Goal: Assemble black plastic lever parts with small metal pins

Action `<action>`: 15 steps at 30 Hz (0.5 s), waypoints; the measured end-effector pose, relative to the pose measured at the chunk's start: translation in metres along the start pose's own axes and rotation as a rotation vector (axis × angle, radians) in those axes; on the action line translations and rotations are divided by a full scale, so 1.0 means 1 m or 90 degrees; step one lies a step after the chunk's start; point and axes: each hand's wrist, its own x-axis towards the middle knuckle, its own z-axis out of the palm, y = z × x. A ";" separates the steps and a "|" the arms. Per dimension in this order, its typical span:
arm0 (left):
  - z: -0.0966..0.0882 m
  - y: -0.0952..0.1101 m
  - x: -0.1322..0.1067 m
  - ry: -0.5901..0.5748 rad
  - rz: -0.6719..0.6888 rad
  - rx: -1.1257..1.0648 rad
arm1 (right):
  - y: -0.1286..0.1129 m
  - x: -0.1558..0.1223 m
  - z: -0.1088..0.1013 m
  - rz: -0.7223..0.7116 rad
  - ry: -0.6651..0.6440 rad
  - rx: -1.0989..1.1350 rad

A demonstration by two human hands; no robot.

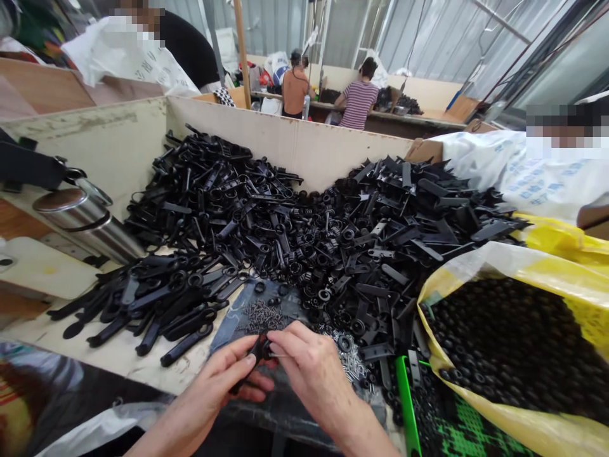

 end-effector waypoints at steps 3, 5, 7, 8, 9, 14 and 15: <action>0.005 -0.003 -0.005 -0.053 0.015 0.063 | -0.003 -0.008 0.002 0.009 0.014 -0.018; 0.006 -0.005 -0.008 -0.069 0.011 0.074 | -0.004 -0.011 0.001 0.006 0.010 -0.021; 0.005 -0.008 -0.011 -0.085 -0.001 0.077 | -0.006 -0.013 -0.002 -0.001 -0.001 -0.021; 0.005 -0.009 -0.013 -0.091 -0.004 0.077 | -0.007 -0.014 -0.004 -0.004 -0.007 -0.018; 0.005 -0.011 -0.014 -0.095 -0.004 0.078 | -0.008 -0.015 -0.005 -0.007 -0.013 -0.012; 0.008 -0.013 -0.021 -0.082 -0.004 0.043 | -0.013 -0.021 -0.007 -0.017 -0.016 -0.006; 0.010 -0.013 -0.021 -0.082 -0.004 0.034 | -0.013 -0.022 -0.006 -0.015 -0.014 -0.012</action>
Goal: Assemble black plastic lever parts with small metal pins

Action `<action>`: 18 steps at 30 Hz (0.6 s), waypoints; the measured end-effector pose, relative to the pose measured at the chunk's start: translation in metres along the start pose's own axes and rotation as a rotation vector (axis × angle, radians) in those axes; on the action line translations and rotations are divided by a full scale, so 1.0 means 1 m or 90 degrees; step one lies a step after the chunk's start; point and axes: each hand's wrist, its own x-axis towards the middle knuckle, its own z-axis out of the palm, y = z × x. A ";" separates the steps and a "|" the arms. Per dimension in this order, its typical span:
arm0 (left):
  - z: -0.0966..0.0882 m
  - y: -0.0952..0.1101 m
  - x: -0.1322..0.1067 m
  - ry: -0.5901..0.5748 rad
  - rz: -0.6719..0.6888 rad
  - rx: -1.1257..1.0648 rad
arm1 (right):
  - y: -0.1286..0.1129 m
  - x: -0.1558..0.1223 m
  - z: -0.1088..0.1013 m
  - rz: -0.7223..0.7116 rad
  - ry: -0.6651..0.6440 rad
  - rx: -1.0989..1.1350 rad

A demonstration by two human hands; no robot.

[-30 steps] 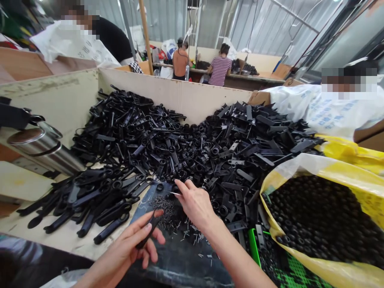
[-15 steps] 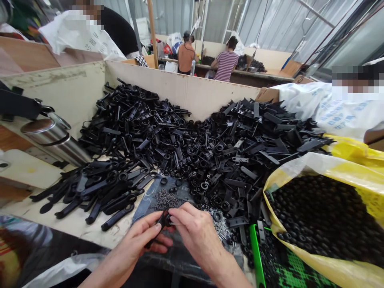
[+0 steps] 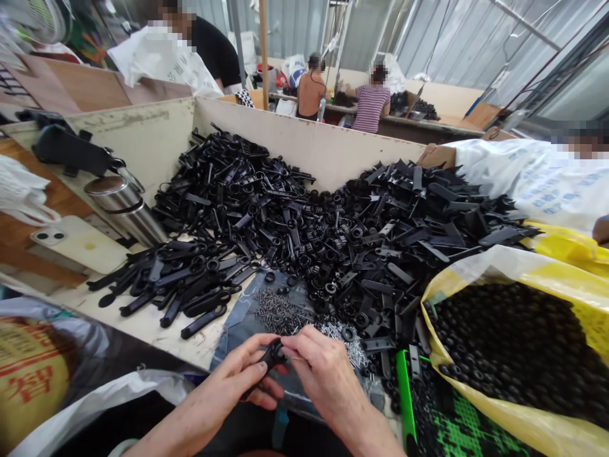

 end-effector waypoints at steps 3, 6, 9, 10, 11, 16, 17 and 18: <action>0.003 -0.001 0.000 -0.007 0.009 0.006 | -0.002 -0.004 0.002 -0.001 0.008 -0.021; 0.005 -0.005 0.000 0.015 0.024 0.062 | -0.004 -0.009 0.004 -0.012 0.008 -0.048; 0.006 -0.012 -0.001 0.076 0.100 0.187 | -0.009 -0.014 0.007 -0.017 0.010 -0.073; 0.006 -0.014 -0.001 0.100 0.123 0.234 | -0.010 -0.016 0.008 -0.018 0.011 -0.076; 0.007 -0.016 -0.003 0.118 0.137 0.275 | -0.012 -0.017 0.009 -0.018 0.014 -0.075; 0.008 -0.021 -0.007 0.122 0.132 0.358 | -0.014 -0.024 0.013 0.007 0.049 -0.017; 0.007 -0.021 -0.008 0.113 0.133 0.358 | -0.014 -0.026 0.014 0.028 0.064 0.008; 0.006 -0.022 -0.009 0.100 0.137 0.357 | -0.013 -0.029 0.014 0.059 0.076 0.037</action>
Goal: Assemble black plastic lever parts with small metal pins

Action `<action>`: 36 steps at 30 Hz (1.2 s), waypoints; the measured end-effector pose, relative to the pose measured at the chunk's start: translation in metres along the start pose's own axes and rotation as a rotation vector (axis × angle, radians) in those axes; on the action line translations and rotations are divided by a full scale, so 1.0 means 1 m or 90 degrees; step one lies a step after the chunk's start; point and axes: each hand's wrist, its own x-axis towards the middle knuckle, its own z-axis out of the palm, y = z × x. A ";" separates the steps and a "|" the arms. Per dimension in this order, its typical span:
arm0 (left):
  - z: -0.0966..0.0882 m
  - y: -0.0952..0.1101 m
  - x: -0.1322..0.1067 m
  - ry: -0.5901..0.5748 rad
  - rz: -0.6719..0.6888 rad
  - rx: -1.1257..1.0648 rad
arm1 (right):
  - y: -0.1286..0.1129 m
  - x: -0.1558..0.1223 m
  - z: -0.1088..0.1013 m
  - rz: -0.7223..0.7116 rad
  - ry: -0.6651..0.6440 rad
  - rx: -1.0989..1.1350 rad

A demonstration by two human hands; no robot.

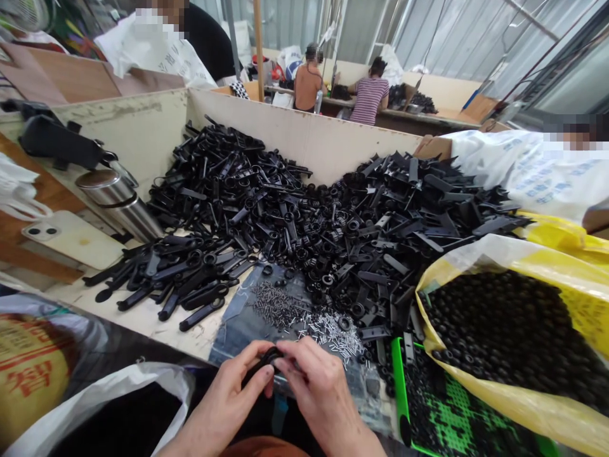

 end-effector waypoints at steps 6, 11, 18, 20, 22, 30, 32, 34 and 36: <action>-0.011 -0.010 -0.008 -0.116 0.053 0.048 | 0.001 -0.027 0.010 0.161 -0.068 0.162; -0.008 -0.027 -0.013 -0.053 0.077 0.155 | 0.008 -0.034 0.030 0.340 -0.085 0.390; -0.007 -0.029 -0.017 -0.014 -0.040 -0.063 | 0.014 -0.010 0.031 0.439 -0.105 0.549; -0.011 -0.023 -0.019 -0.080 -0.119 -0.219 | 0.014 -0.006 0.032 0.429 -0.146 0.611; -0.014 -0.017 -0.019 -0.103 -0.165 -0.325 | 0.014 -0.003 0.034 0.424 -0.171 0.636; -0.017 -0.004 -0.020 -0.081 -0.218 -0.348 | 0.008 0.001 0.032 0.231 -0.134 0.387; -0.017 -0.004 -0.020 -0.091 -0.213 -0.349 | 0.009 0.001 0.031 0.225 -0.148 0.366; -0.017 -0.004 -0.020 -0.089 -0.216 -0.355 | 0.010 0.001 0.031 0.220 -0.164 0.361; -0.017 -0.005 -0.020 -0.087 -0.219 -0.358 | 0.013 0.000 0.033 0.225 -0.173 0.376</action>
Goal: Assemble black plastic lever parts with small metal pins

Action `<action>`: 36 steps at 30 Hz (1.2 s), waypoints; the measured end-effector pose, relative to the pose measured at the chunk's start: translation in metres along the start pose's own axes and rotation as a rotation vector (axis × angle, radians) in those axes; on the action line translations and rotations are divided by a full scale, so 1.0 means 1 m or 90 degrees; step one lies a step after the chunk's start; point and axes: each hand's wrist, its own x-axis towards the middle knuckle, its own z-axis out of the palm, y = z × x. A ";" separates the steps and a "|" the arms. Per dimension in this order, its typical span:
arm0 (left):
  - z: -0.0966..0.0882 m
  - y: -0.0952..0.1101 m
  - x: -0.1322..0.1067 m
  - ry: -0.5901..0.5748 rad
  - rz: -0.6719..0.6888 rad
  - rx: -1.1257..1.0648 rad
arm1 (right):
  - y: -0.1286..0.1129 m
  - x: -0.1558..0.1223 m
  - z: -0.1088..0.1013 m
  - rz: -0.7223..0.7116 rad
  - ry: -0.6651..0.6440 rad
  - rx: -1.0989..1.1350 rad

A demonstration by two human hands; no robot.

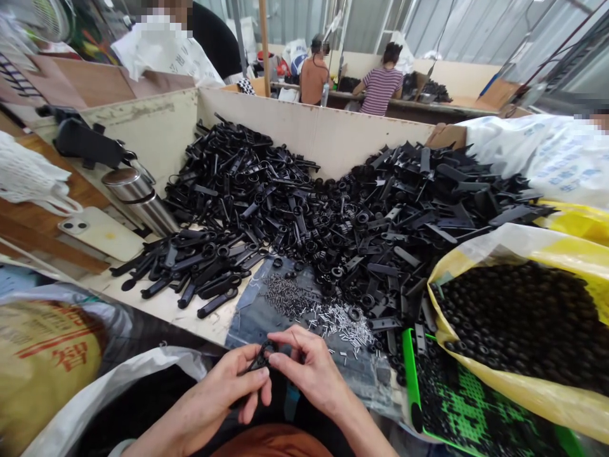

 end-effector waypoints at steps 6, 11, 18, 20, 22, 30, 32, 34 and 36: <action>0.001 0.001 0.000 -0.027 -0.011 0.002 | 0.003 0.000 0.000 0.053 -0.017 0.123; 0.002 0.002 0.001 -0.015 -0.023 -0.022 | -0.004 0.000 -0.001 0.046 -0.011 0.008; -0.001 -0.002 0.002 -0.016 -0.039 -0.034 | -0.003 0.002 -0.005 0.015 -0.047 -0.050; -0.001 -0.001 0.002 -0.024 -0.042 -0.032 | -0.003 0.003 -0.006 0.020 -0.063 -0.065; -0.001 0.000 0.003 -0.026 -0.046 -0.038 | -0.003 0.004 -0.008 0.026 -0.077 -0.071; -0.006 -0.013 0.002 -0.041 -0.039 -0.033 | -0.008 0.002 -0.006 0.029 -0.087 -0.063; -0.010 -0.015 0.005 -0.011 -0.015 0.015 | -0.006 -0.002 -0.009 0.029 -0.063 -0.054; -0.014 -0.013 0.012 0.065 0.061 0.136 | -0.002 -0.004 -0.014 0.028 0.010 -0.056; -0.015 -0.006 0.023 0.176 0.151 0.332 | 0.003 -0.004 -0.021 0.026 0.117 -0.105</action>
